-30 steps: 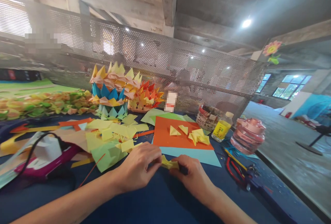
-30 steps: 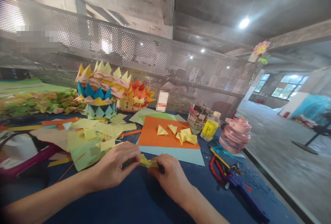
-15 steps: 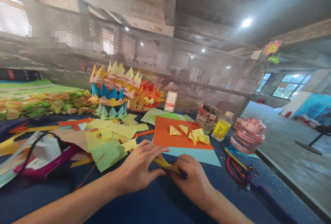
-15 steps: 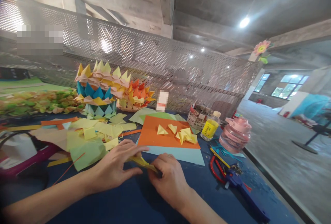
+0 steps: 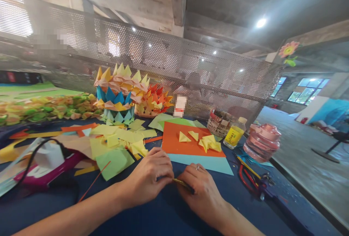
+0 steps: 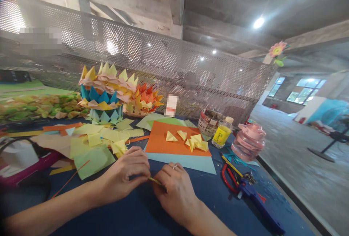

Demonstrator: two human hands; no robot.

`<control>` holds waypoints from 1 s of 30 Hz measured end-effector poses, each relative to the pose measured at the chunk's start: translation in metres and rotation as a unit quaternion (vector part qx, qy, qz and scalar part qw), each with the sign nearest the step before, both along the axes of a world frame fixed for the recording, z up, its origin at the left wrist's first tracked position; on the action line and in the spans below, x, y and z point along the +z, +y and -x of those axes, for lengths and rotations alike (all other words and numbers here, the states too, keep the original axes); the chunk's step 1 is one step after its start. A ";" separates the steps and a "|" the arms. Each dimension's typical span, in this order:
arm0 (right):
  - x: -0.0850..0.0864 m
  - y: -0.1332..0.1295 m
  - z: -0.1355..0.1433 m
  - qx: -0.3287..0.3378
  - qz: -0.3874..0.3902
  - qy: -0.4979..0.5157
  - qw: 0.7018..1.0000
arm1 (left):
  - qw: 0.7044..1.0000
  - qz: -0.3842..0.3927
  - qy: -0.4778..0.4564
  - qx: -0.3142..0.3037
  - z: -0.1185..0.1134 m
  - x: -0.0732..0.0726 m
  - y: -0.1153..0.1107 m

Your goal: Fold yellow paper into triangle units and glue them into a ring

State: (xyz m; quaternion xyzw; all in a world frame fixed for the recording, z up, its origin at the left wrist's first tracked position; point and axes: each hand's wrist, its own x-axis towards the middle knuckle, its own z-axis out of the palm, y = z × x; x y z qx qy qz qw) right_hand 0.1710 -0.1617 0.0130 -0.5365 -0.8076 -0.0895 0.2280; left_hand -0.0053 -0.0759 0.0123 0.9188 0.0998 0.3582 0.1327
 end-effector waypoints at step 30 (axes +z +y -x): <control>0.000 0.003 0.001 -0.035 0.031 0.078 0.996 | 0.999 -0.004 -0.009 0.032 0.001 -0.001 0.007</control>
